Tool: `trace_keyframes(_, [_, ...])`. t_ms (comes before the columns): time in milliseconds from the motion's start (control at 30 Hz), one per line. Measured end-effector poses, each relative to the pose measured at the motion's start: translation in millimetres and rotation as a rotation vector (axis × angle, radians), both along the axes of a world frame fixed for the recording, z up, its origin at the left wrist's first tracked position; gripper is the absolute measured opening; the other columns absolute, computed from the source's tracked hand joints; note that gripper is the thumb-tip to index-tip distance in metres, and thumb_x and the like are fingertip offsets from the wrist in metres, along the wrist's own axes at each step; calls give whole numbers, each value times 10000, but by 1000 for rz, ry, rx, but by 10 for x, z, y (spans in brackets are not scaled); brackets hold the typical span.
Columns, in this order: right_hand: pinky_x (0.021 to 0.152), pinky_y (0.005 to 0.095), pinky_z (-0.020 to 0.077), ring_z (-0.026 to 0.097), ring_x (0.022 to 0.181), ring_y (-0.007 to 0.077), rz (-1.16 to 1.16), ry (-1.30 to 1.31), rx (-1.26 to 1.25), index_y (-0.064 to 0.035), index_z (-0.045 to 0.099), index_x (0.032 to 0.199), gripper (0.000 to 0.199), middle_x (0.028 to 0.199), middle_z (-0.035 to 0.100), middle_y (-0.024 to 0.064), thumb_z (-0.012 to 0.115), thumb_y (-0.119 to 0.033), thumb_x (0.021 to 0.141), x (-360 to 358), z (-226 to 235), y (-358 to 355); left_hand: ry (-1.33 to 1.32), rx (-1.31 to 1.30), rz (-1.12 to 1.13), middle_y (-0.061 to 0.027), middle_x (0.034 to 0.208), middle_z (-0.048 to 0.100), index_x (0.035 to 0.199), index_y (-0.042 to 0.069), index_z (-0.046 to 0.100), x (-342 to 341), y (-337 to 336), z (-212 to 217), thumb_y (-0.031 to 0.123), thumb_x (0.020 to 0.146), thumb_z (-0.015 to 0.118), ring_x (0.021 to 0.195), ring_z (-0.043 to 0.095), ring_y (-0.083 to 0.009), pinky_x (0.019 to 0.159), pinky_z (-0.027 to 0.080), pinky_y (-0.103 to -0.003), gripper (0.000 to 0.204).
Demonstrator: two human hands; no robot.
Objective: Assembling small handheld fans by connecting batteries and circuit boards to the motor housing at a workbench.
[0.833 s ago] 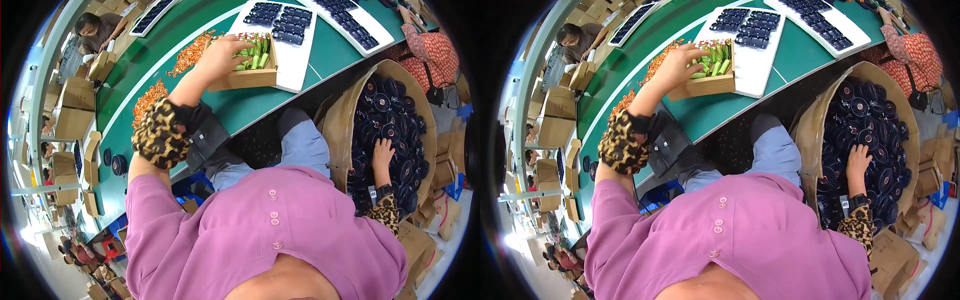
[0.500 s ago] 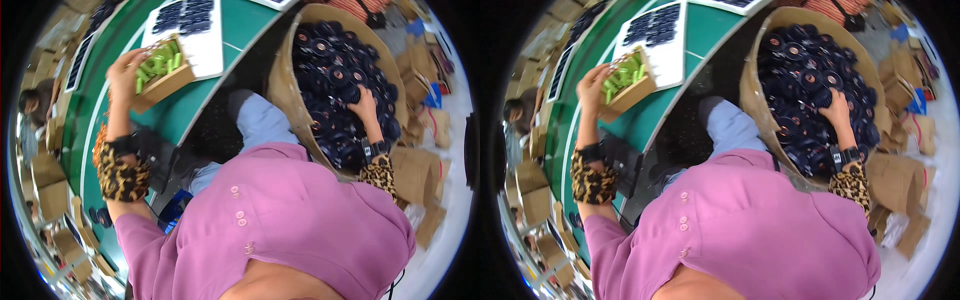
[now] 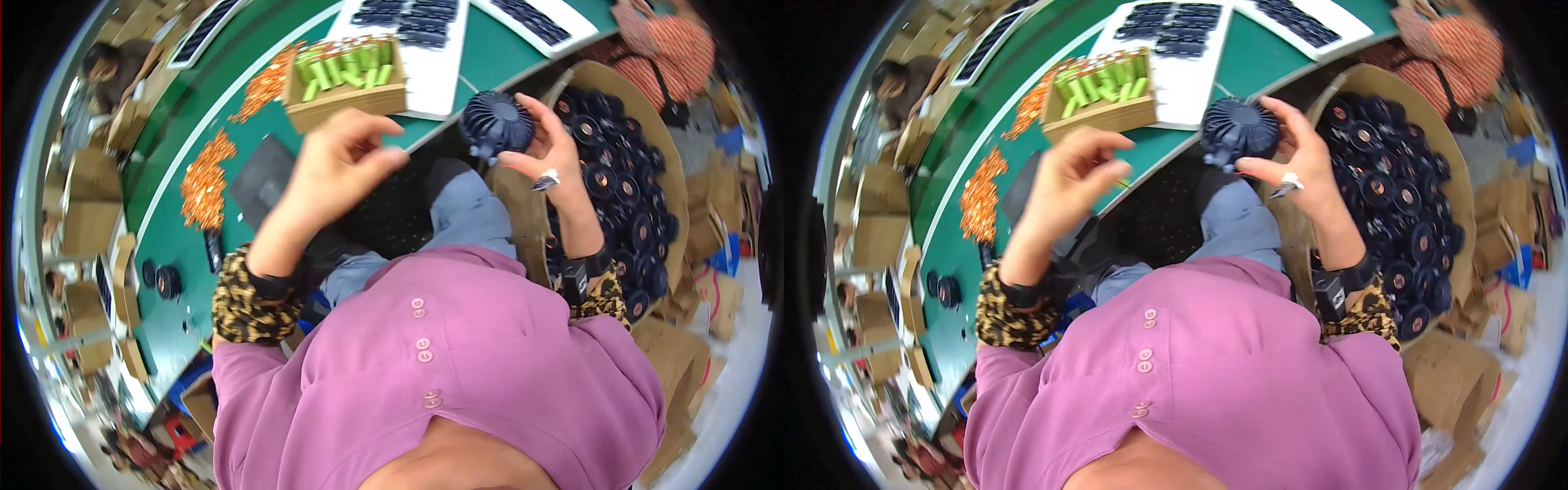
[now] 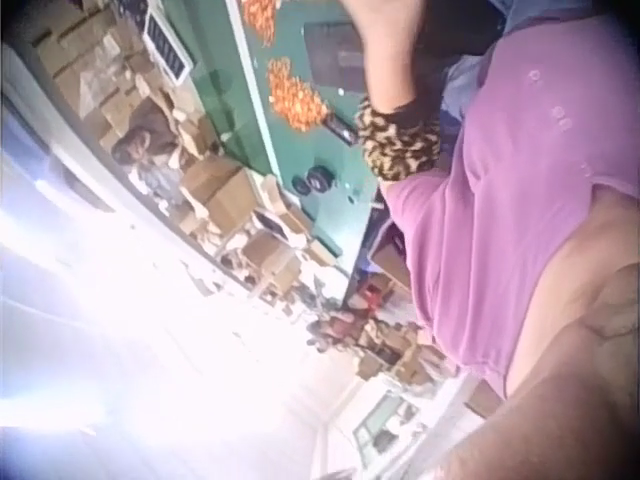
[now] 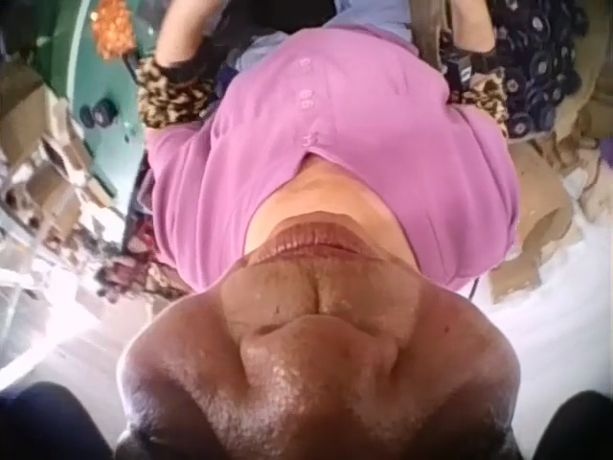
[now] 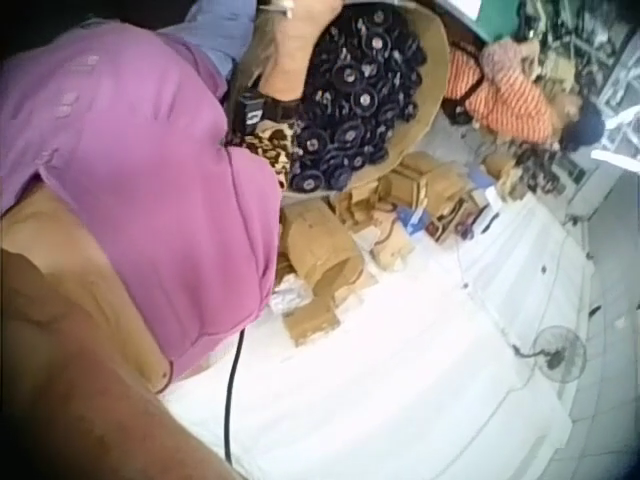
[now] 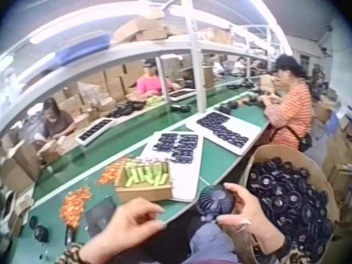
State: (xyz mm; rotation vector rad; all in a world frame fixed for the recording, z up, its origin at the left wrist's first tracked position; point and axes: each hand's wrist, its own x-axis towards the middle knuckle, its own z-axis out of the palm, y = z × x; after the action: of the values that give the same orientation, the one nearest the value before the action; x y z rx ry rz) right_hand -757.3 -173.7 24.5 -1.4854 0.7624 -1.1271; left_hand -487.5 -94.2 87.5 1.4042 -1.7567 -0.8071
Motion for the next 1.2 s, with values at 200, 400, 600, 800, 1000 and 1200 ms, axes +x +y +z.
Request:
trace_keyframes(200, [794, 298, 473, 585, 909, 212, 77, 218, -266, -15, 478, 1171, 688, 1018, 562, 136, 814, -190, 596, 1174, -58, 25, -337, -550, 209, -66, 877, 504, 1092, 66, 575, -160, 418, -138, 254, 564, 804, 720, 529, -183, 631, 466, -273, 605])
trace_keyframes(400, [817, 362, 453, 558, 946, 297, 131, 316, -423, -48, 505, 1137, 628, 1021, 551, 163, 774, -186, 586, 1677, 1, 93, -554, -531, 325, -84, 886, 494, 983, 56, 569, 110, 434, -188, 162, 610, 737, 793, 554, -249, 624, 482, -342, 423])
trace_keyframes(600, [799, 367, 461, 554, 918, 304, 138, 406, -495, -92, 526, 1117, 591, 979, 540, 132, 760, -170, 580, 1831, 46, 162, -565, -344, 246, -67, 883, 529, 899, 73, 601, 421, 419, -172, 123, 626, 730, 779, 575, -258, 646, 484, -340, 306])
trace_keyframes(800, [770, 379, 463, 550, 902, 302, 129, 536, -690, -94, 541, 1098, 558, 958, 532, 121, 740, -115, 576, 1963, 74, 191, -612, -202, 133, -88, 896, 544, 911, 64, 604, 605, 322, -114, 196, 661, 718, 810, 565, -280, 675, 478, -357, 305])
trace_keyframes(1000, [767, 381, 458, 542, 897, 302, 151, 542, -736, -82, 549, 1080, 514, 951, 525, 122, 713, -67, 594, 2030, 35, 164, -394, -277, -24, -105, 941, 552, 955, 38, 592, 693, 306, -224, 132, 657, 717, 875, 539, -282, 745, 464, -357, 336])
trace_keyframes(1200, [885, 373, 421, 504, 1028, 325, 343, 506, -657, -89, 529, 1148, 549, 1099, 522, 138, 692, -58, 625, 1896, 177, 87, -440, -401, 42, -101, 955, 547, 945, 42, 574, 785, 432, -212, -1, 679, 646, 908, 529, -295, 758, 465, -360, 280])
